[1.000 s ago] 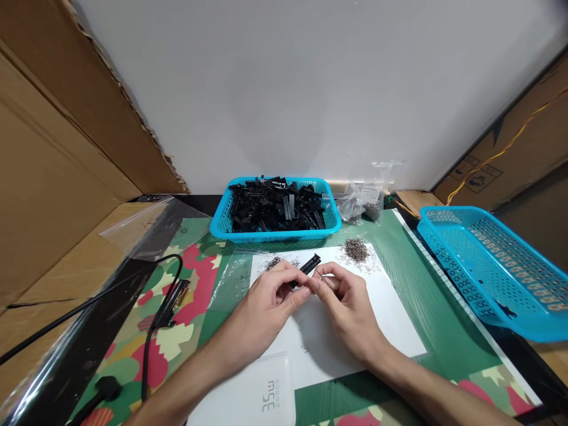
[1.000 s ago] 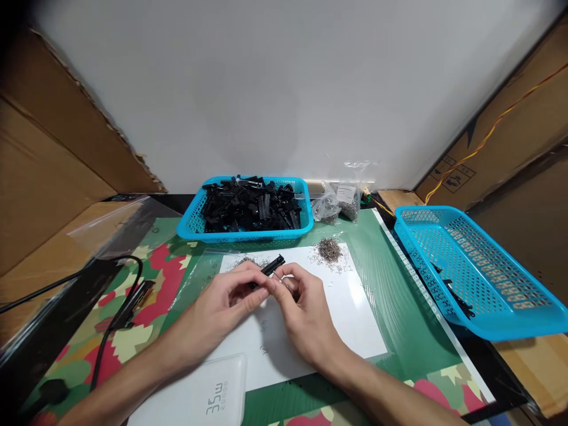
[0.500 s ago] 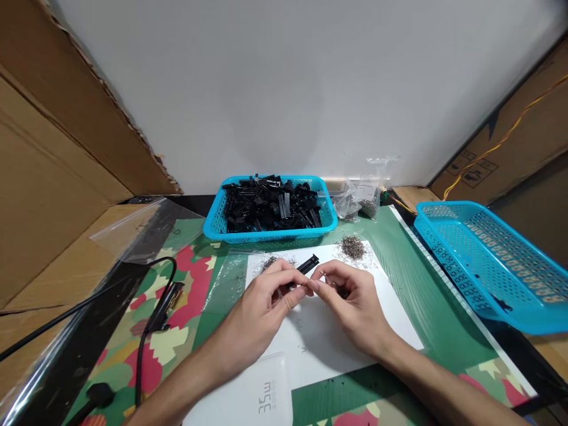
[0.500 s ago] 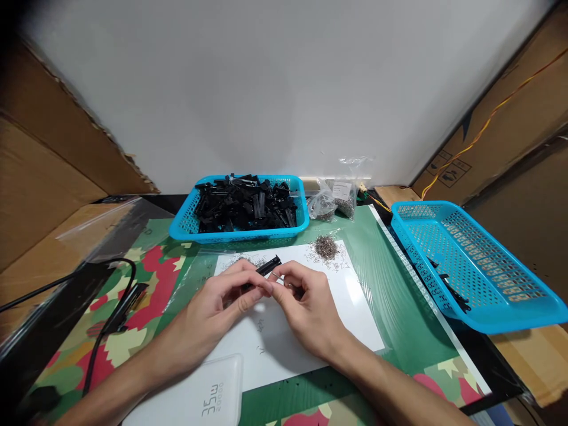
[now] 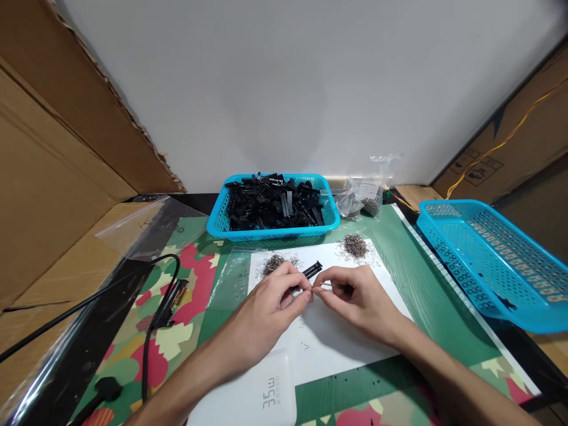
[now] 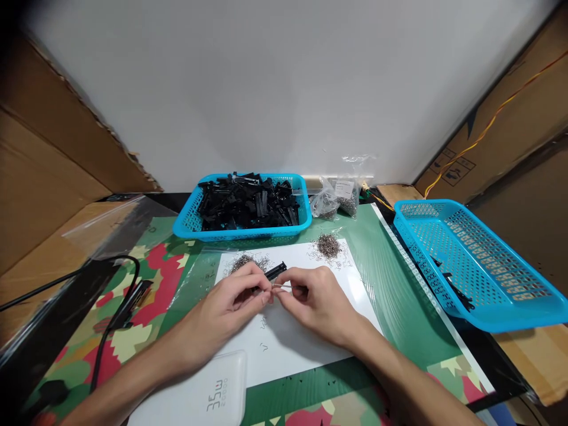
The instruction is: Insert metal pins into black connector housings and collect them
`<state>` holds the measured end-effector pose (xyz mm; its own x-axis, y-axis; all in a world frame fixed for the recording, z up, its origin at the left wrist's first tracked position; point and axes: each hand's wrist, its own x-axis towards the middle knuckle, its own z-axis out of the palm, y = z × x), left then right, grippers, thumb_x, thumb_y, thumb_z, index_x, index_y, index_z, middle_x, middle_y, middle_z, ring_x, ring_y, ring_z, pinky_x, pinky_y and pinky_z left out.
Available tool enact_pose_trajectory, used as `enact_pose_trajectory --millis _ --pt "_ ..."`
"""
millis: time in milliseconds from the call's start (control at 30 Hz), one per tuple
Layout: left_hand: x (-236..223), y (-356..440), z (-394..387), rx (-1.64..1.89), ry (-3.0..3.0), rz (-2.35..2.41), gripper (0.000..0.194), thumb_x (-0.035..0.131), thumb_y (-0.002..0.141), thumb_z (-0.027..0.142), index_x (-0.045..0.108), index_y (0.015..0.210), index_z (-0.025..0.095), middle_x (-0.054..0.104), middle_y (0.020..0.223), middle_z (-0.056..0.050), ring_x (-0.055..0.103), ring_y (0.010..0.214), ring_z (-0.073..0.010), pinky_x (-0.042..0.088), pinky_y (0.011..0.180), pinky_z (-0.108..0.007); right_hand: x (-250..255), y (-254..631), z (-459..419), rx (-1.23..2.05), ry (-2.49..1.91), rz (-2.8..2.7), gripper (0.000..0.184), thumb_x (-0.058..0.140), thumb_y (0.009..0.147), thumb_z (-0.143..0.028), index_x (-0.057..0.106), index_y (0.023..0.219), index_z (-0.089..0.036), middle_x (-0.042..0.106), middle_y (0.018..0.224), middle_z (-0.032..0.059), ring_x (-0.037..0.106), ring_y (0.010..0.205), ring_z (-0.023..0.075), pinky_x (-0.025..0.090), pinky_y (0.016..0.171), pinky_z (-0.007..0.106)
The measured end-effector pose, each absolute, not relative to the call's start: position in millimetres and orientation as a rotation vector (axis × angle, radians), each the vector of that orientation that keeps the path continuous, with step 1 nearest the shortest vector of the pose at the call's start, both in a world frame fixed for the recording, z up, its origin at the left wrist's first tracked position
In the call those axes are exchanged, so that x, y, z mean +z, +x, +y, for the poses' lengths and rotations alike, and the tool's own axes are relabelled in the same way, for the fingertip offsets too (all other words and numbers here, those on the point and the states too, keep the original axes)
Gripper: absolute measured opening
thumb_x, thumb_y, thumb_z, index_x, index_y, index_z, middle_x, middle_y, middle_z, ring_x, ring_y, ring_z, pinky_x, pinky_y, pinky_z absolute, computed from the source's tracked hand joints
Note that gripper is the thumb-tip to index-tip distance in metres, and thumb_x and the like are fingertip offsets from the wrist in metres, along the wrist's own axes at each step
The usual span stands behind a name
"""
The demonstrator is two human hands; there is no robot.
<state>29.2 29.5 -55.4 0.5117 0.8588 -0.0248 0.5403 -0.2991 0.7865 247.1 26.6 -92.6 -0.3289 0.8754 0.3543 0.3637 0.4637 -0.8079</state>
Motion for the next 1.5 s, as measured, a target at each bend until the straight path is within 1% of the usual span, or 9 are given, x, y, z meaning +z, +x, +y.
enact_pose_trajectory --millis 133,300,500,567,767,900,1033,1167,1500 --pt "-55.6 29.0 28.8 0.496 2.016 1.153 0.033 0.044 0.109 0.049 0.068 0.104 0.026 0.058 0.105 -0.001 0.058 0.095 -0.0193 0.044 0.081 -0.029 -90.7 249.0 33.1 1.069 -1.082 -1.686 0.018 0.070 0.089 -0.035 0.075 0.086 -0.017 0.040 0.054 -0.0073 0.033 0.052 0.0105 0.025 0.051 0.026" --pt "-54.8 27.5 23.4 0.490 2.063 1.099 0.033 0.036 0.112 0.042 0.065 0.124 0.034 0.066 0.125 -0.002 0.060 0.120 -0.0232 0.043 0.103 -0.033 -91.7 256.8 42.7 0.997 -1.257 -1.580 0.015 0.070 0.080 -0.030 0.072 0.079 -0.015 0.040 0.054 -0.0072 0.030 0.051 0.0095 0.020 0.049 0.026" --pt "-61.7 26.3 23.9 0.407 2.050 1.206 0.048 0.049 0.107 0.043 0.043 0.154 0.037 0.072 0.113 -0.007 0.068 0.102 -0.0263 0.048 0.082 -0.033 -90.1 261.4 44.0 0.942 -1.303 -1.591 0.018 0.067 0.083 -0.032 0.072 0.079 -0.015 0.039 0.055 -0.0066 0.031 0.052 0.0101 0.019 0.049 0.027" --pt "-61.5 27.6 24.7 0.405 2.052 1.193 0.047 0.053 0.105 0.039 0.049 0.151 0.033 0.072 0.114 -0.007 0.066 0.103 -0.0259 0.048 0.082 -0.032 -90.2 260.6 43.7 0.904 -1.314 -1.617 0.017 0.067 0.084 -0.031 0.072 0.079 -0.016 0.039 0.055 -0.0067 0.030 0.052 0.0103 0.019 0.050 0.027" --pt "-51.4 34.0 22.7 0.359 2.009 1.122 0.028 0.050 0.106 0.044 0.068 0.115 0.025 0.072 0.088 0.000 0.064 0.083 -0.0198 0.041 0.072 -0.028 -92.4 257.0 43.1 0.870 -1.335 -1.679 0.018 0.065 0.087 -0.030 0.072 0.077 -0.016 0.038 0.054 -0.0064 0.032 0.053 0.0109 0.020 0.050 0.028" --pt "-53.1 34.0 21.3 0.302 2.072 1.184 0.044 0.040 0.110 0.050 0.063 0.084 0.023 0.071 0.080 0.001 0.063 0.084 -0.0206 0.039 0.073 -0.029 -93.1 252.8 40.5 0.860 -1.363 -1.641 0.017 0.063 0.087 -0.028 0.072 0.077 -0.016 0.041 0.054 -0.0061 0.033 0.052 0.0110 0.022 0.049 0.027" --pt "-61.1 32.3 19.8 0.278 2.119 1.205 0.027 0.043 0.109 0.037 0.065 0.096 0.026 0.070 0.077 0.002 0.064 0.082 -0.0210 0.038 0.069 -0.029 -94.9 249.5 38.5 0.862 -1.404 -1.627 0.018 0.063 0.088 -0.028 0.073 0.077 -0.016 0.044 0.054 -0.0055 0.036 0.052 0.0111 0.024 0.048 0.027" --pt "-66.4 31.9 19.3 0.274 2.161 1.180 0.023 0.046 0.107 0.029 0.062 0.092 0.026 0.069 0.076 0.002 0.066 0.078 -0.0198 0.036 0.064 -0.029 -97.3 250.3 38.1 0.871 -1.396 -1.638 0.017 0.063 0.088 -0.027 0.072 0.077 -0.017 0.043 0.054 -0.0058 0.036 0.052 0.0108 0.024 0.048 0.026" --pt "-63.8 36.0 21.2 0.233 2.157 1.208 0.029 0.042 0.110 0.043 0.065 0.104 0.026 0.066 0.072 0.003 0.064 0.071 -0.0173 0.038 0.068 -0.029 -97.2 249.2 37.8 0.832 -1.403 -1.676 0.013 0.064 0.083 -0.023 0.071 0.073 -0.017 0.046 0.053 -0.0057 0.038 0.051 0.0100 0.025 0.048 0.025"
